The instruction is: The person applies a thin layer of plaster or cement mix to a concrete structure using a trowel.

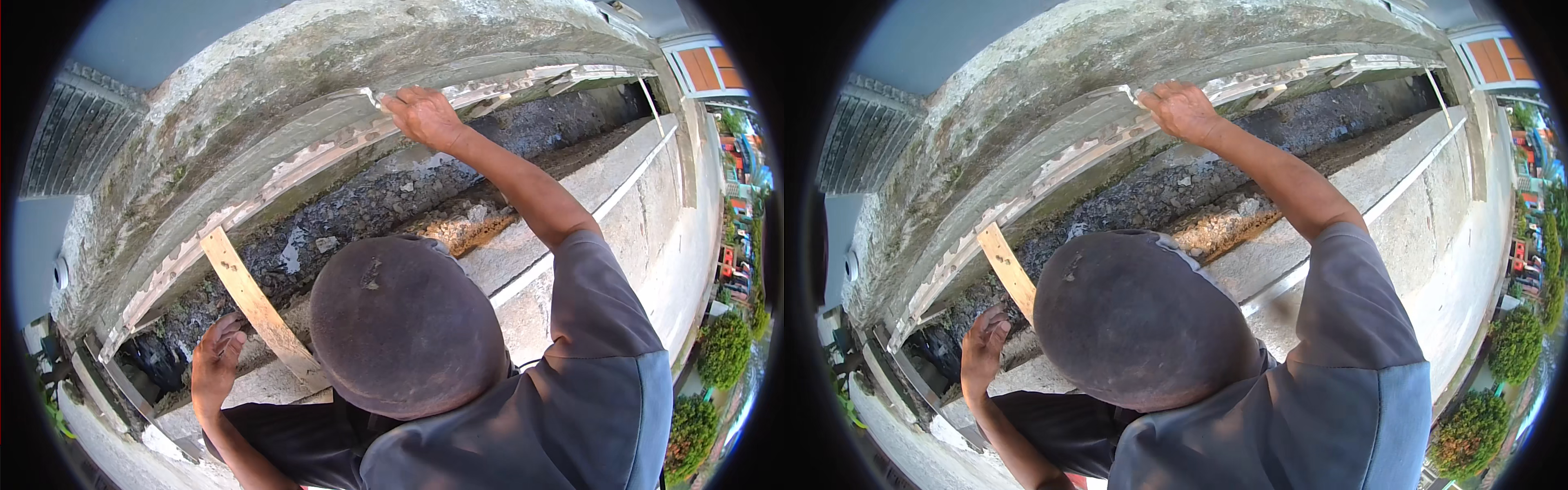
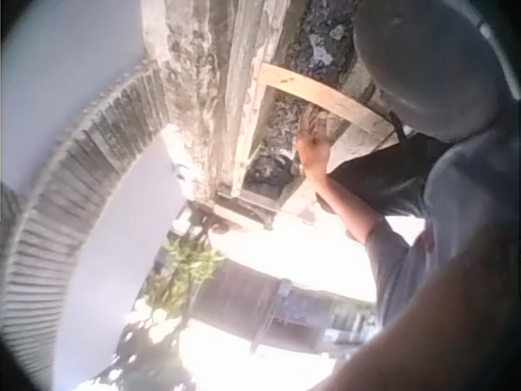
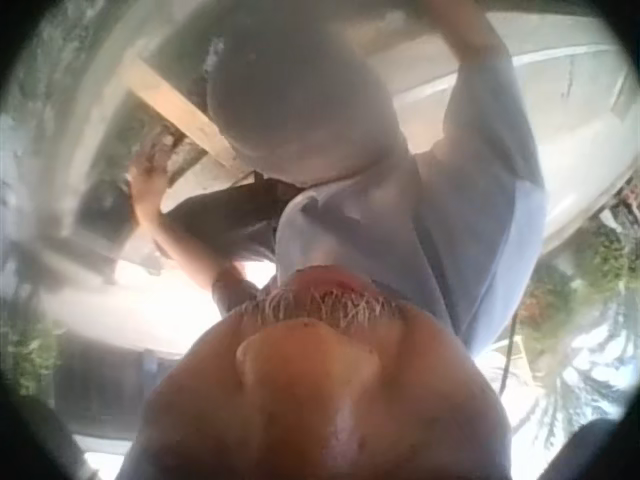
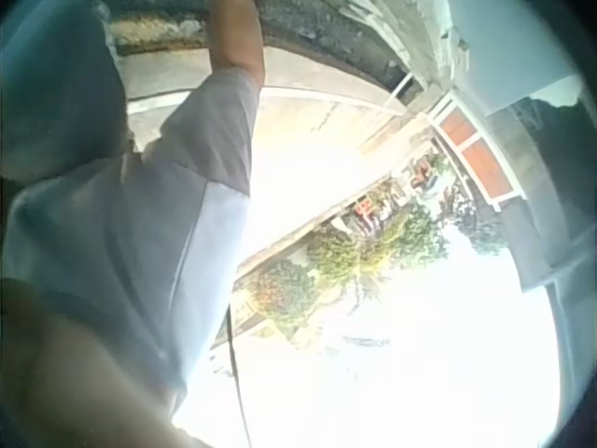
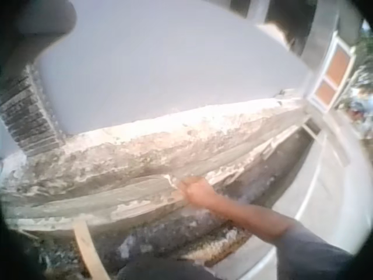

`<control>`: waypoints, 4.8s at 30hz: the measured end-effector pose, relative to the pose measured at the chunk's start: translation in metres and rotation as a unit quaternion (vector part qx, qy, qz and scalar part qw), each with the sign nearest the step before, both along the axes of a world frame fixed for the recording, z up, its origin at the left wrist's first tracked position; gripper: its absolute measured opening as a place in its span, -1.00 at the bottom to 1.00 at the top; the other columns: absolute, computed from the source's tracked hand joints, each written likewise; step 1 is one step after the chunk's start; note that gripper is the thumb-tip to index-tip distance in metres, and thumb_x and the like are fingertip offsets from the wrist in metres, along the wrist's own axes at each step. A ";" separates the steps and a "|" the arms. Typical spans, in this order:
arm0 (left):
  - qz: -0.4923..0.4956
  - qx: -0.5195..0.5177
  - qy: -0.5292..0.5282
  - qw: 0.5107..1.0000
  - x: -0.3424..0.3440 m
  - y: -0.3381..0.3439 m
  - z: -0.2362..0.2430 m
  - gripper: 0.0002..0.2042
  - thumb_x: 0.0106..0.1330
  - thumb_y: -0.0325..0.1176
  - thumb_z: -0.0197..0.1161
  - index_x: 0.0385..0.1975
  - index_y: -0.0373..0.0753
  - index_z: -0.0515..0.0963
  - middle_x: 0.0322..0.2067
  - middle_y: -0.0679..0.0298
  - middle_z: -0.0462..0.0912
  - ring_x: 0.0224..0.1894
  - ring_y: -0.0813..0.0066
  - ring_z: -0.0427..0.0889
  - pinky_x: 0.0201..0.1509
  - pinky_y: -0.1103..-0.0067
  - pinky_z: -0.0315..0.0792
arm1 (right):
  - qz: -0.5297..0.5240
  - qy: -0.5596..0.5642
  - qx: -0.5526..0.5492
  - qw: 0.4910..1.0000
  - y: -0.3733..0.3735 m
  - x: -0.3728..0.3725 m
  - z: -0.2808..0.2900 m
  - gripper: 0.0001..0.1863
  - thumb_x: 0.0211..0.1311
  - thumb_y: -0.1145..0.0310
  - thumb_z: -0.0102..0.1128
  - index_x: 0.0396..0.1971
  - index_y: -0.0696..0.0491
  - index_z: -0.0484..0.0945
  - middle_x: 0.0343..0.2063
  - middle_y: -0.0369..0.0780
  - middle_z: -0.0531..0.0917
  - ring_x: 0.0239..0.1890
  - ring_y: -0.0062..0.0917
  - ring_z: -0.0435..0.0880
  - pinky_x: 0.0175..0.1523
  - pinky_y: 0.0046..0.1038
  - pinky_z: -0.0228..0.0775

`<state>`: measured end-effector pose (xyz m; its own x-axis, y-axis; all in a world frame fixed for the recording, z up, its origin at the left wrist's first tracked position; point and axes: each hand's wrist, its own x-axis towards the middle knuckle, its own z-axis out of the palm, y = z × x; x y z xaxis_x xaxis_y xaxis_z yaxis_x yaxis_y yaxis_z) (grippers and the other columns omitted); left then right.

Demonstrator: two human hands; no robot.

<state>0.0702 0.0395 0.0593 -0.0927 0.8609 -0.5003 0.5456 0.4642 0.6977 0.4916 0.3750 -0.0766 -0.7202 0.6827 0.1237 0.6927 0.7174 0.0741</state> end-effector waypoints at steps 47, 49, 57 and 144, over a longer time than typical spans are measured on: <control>-0.231 0.155 0.378 0.883 0.093 0.316 -0.205 -0.73 0.27 -0.22 0.25 -0.06 0.01 0.72 -0.12 0.03 0.73 -0.02 0.01 0.70 0.10 0.21 0.55 | -0.421 0.471 -0.326 0.703 -0.255 0.080 -0.018 -0.65 0.18 0.30 0.31 -0.07 0.15 0.61 -0.47 -0.06 0.66 -0.43 -0.36 0.64 -0.23 -0.34 0.48; -0.233 0.099 0.384 0.888 0.091 0.317 -0.197 -0.72 0.28 -0.25 0.18 -0.07 -0.01 0.71 -0.10 0.02 0.73 -0.01 0.01 0.70 0.11 0.21 0.55 | -0.450 0.436 -0.406 0.665 -0.240 0.067 0.005 -0.65 0.19 0.32 0.29 -0.06 0.17 0.61 -0.47 -0.09 0.65 -0.43 -0.49 0.60 -0.24 -0.39 0.47; -0.109 0.168 0.342 0.918 0.100 0.307 -0.171 -0.71 0.36 -0.12 0.19 -0.09 -0.13 0.67 -0.23 -0.08 0.72 -0.12 -0.11 0.70 0.02 0.10 0.53 | -0.388 0.448 -0.341 0.730 -0.232 0.062 -0.027 -0.56 0.19 0.32 0.30 0.05 0.20 0.59 -0.45 -0.13 0.67 -0.45 -0.51 0.57 -0.26 -0.42 0.45; 0.777 -0.075 -0.247 0.574 0.045 -0.449 0.326 -0.65 0.29 -0.03 0.22 -0.15 -0.16 0.41 -0.45 0.30 0.42 -0.59 0.44 0.33 -0.49 0.42 0.36 | -0.622 0.086 -0.461 0.628 -0.655 0.426 0.469 -0.70 0.22 0.17 0.21 -0.42 0.15 0.66 -0.66 -0.06 0.65 -0.69 -0.27 0.65 -0.49 -0.21 0.55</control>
<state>0.1154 -0.4093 0.3849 -0.5054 -0.1253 -0.8537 -0.8560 0.1978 0.4777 0.9176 -0.2800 0.3926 0.4098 0.5424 -0.7334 0.7007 -0.7019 -0.1276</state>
